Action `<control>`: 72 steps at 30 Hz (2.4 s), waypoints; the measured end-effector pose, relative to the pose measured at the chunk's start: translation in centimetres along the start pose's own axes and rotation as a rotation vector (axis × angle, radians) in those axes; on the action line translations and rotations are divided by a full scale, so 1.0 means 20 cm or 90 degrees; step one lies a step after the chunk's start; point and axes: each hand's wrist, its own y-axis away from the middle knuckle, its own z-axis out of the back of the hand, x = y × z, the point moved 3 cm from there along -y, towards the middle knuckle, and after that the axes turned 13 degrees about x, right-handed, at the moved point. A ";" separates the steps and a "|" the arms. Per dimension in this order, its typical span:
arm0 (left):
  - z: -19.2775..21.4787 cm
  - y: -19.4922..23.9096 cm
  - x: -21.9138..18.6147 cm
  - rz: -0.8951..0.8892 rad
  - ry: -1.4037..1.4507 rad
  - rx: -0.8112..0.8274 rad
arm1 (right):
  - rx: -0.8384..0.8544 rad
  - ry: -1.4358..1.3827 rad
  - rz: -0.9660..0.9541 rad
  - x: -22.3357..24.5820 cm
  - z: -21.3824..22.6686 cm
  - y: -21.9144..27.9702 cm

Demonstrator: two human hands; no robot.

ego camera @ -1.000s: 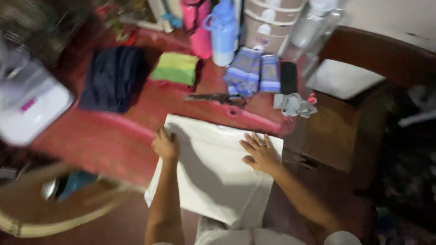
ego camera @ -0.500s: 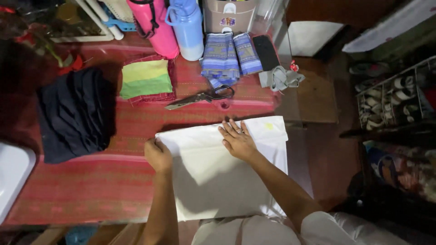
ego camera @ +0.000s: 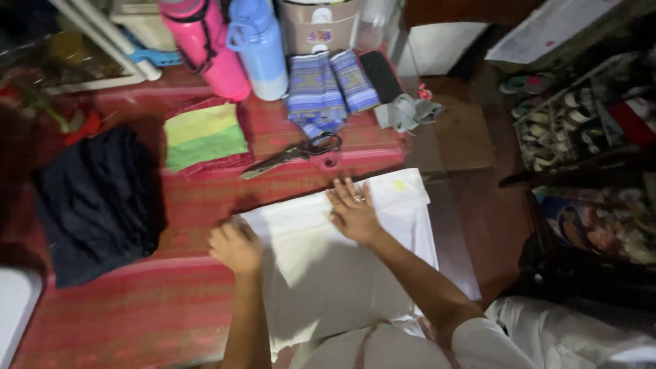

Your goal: The person folds a large white cloth on a table, then uses scissors to cut it into smaller rectangular pieces. The person repeatedly folds the fabric, cuts along the edges, and stacks the cut pieces on the table.

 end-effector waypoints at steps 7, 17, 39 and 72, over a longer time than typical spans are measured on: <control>0.11 0.10 -0.41 -0.239 0.186 0.221 | -0.171 0.039 -0.041 0.07 -0.01 0.06; 0.04 0.04 -0.28 -0.211 0.160 0.394 | -0.168 0.083 -0.204 -0.55 0.07 0.35; 0.01 0.35 -1.80 -0.705 0.270 0.448 | -0.265 -1.318 -0.644 -0.23 -0.68 1.83; -0.07 0.10 0.10 0.301 0.084 0.199 | 0.132 -0.023 -0.245 -0.42 0.21 0.22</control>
